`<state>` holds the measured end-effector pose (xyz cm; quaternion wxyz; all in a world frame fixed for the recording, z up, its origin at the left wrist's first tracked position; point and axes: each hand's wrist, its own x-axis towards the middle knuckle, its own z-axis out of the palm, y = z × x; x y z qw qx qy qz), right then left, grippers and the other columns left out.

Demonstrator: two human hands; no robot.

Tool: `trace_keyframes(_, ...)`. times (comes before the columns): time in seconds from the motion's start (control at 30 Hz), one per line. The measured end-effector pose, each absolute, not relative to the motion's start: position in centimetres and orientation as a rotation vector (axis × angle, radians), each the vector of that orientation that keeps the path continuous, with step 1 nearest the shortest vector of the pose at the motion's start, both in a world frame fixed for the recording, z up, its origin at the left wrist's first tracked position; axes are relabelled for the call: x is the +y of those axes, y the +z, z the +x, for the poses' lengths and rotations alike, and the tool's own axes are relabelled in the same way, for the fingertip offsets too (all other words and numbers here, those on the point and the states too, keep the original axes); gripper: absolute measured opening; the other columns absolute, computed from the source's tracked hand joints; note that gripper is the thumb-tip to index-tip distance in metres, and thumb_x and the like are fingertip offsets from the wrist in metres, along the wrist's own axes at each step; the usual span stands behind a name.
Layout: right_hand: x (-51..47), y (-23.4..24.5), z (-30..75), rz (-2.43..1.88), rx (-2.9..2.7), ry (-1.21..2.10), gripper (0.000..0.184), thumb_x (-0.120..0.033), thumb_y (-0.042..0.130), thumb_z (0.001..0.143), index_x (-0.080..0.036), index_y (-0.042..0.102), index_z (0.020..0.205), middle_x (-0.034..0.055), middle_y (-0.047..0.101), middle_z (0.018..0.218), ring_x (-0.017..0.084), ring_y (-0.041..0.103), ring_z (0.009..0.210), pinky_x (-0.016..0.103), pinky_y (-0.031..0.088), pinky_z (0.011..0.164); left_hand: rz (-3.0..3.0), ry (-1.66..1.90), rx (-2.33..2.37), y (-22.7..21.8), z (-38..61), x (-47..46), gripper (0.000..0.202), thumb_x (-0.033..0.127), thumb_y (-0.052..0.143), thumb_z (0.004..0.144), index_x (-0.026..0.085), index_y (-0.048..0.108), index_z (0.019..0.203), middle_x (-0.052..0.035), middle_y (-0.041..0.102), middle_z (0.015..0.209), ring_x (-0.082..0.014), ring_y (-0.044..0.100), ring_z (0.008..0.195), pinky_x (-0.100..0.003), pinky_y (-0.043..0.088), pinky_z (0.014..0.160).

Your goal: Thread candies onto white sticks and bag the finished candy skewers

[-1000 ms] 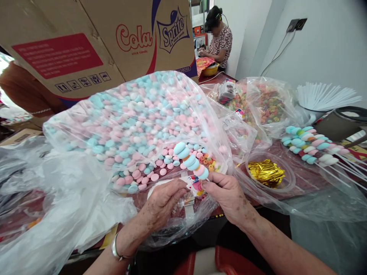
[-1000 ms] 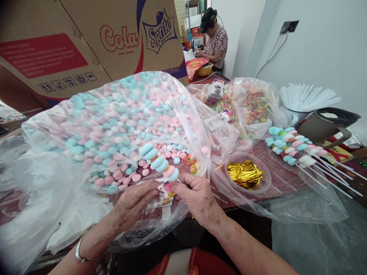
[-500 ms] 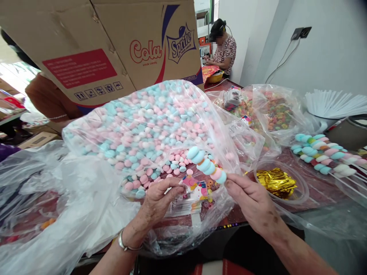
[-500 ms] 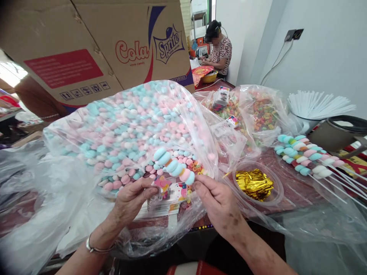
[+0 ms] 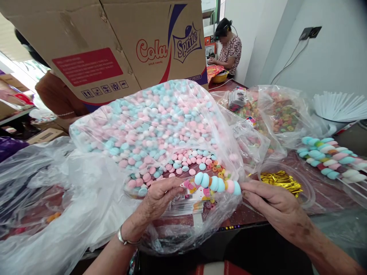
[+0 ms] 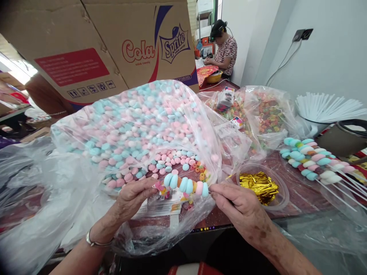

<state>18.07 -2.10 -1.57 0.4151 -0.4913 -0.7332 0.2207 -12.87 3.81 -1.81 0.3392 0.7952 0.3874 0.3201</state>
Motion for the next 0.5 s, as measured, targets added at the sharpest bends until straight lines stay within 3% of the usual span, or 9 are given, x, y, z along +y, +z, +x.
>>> trace_keyframes(0.1,-1.9,-1.8,18.7,-1.224,-1.944,0.430,0.021,-0.022,0.055,0.088,-0.021,0.074,0.098,0.0031,0.075,0.095,0.019,0.071,0.087,0.023,0.057,0.077,2.070,0.806,0.988,-1.5,-12.9,4.0,0.021,0.022,0.058,0.088,0.021,0.074,0.101,-0.0058,0.074,0.091,-0.0178,0.066,0.080,-0.025,0.051,0.074)
trace_keyframes(0.3,-1.2,-0.9,19.9,-1.214,-2.218,0.334,0.026,-0.023,0.047,0.093,-0.022,0.073,0.098,0.0050,0.075,0.094,0.022,0.071,0.085,0.027,0.056,0.068,2.158,0.612,0.918,-0.4,-12.8,4.9,0.019,0.022,0.055,0.090,0.018,0.074,0.091,-0.0054,0.072,0.082,-0.0167,0.064,0.075,-0.023,0.048,0.070)
trace_keyframes(0.5,-0.5,0.0,20.6,-1.067,-2.390,0.074,0.028,-0.021,0.044,0.095,-0.020,0.072,0.098,0.0075,0.073,0.093,0.020,0.069,0.076,0.029,0.054,0.064,2.300,0.443,0.860,-0.4,-13.3,6.2,0.017,0.022,0.055,0.090,0.020,0.071,0.094,-0.0039,0.071,0.081,-0.0155,0.063,0.072,-0.020,0.046,0.065)
